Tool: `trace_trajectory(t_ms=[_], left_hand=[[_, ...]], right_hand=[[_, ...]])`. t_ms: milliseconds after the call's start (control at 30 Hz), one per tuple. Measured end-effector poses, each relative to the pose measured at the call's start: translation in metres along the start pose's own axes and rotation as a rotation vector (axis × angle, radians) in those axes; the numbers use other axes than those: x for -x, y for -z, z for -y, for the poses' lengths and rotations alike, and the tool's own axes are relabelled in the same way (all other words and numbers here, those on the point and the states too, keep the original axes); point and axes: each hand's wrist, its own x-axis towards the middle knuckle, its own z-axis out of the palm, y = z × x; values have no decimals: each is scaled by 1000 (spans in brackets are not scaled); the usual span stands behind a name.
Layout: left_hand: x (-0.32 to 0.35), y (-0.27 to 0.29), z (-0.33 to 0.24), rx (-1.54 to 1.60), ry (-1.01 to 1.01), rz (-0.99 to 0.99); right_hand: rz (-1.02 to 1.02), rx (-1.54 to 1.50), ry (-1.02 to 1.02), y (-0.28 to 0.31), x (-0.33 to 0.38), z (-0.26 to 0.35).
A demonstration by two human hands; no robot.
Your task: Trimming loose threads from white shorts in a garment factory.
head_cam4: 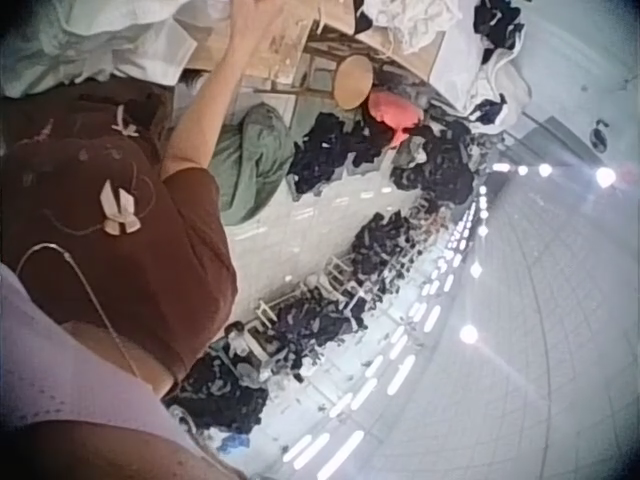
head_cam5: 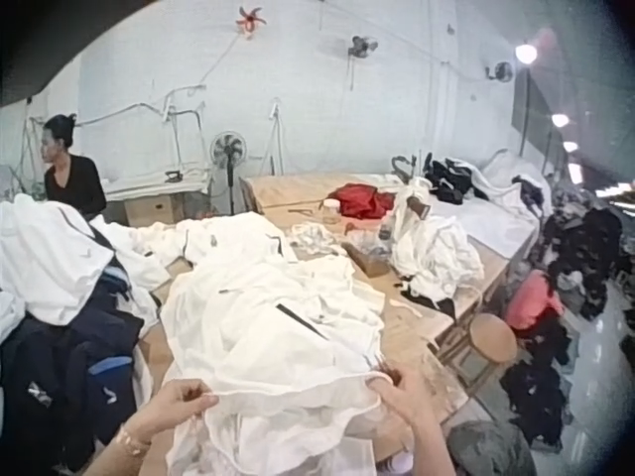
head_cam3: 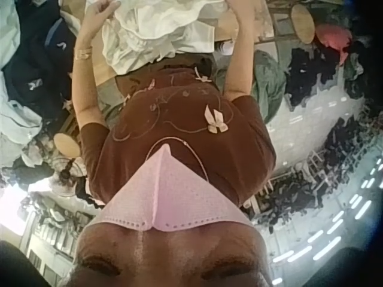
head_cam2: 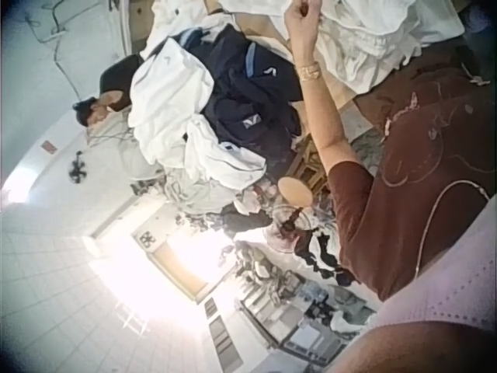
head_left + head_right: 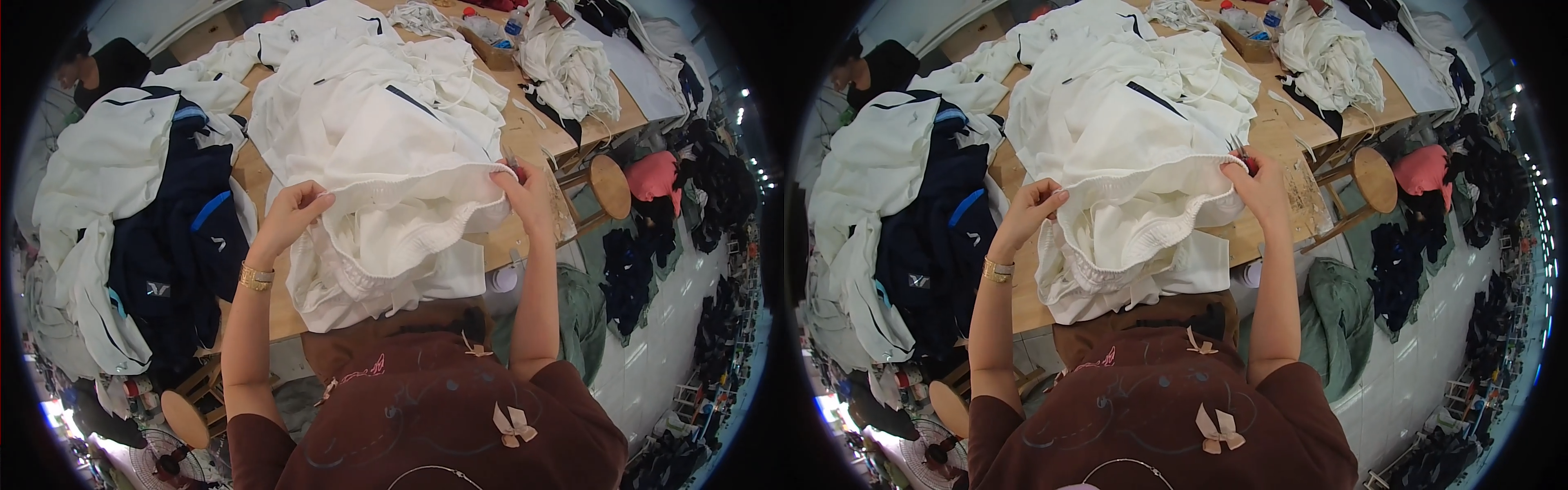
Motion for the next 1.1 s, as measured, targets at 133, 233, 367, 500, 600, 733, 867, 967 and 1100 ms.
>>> trace_trajectory(t_ms=[133, 233, 367, 500, 600, 733, 867, 967, 1100], left_hand=[[3, -3, -9, 37, -30, -107], [4, -4, -14, -11, -97, -154], [7, -9, -20, -32, -148, -196], [19, -43, -28, -209, -168, -344], [40, -83, -38, -477, -470, -407], [37, -123, -53, -575, -471, -502], [6, -74, -51, -330, -709, -707], [18, -36, -71, -166, -667, -705], [37, -15, -84, 319, -760, -435]], right_hand=[[22, 21, -17, 4, -3, -7], [45, 5, -43, 6, -3, -10], [-4, -105, -119, 3, 5, -1], [60, -284, -215, 8, 10, 14], [37, -598, -111, -13, 13, 33], [226, -614, 292, -54, 48, 72], [742, -748, 287, -56, 86, 113], [546, -686, 464, -49, 63, 100], [298, -476, 448, -43, 41, 99]])
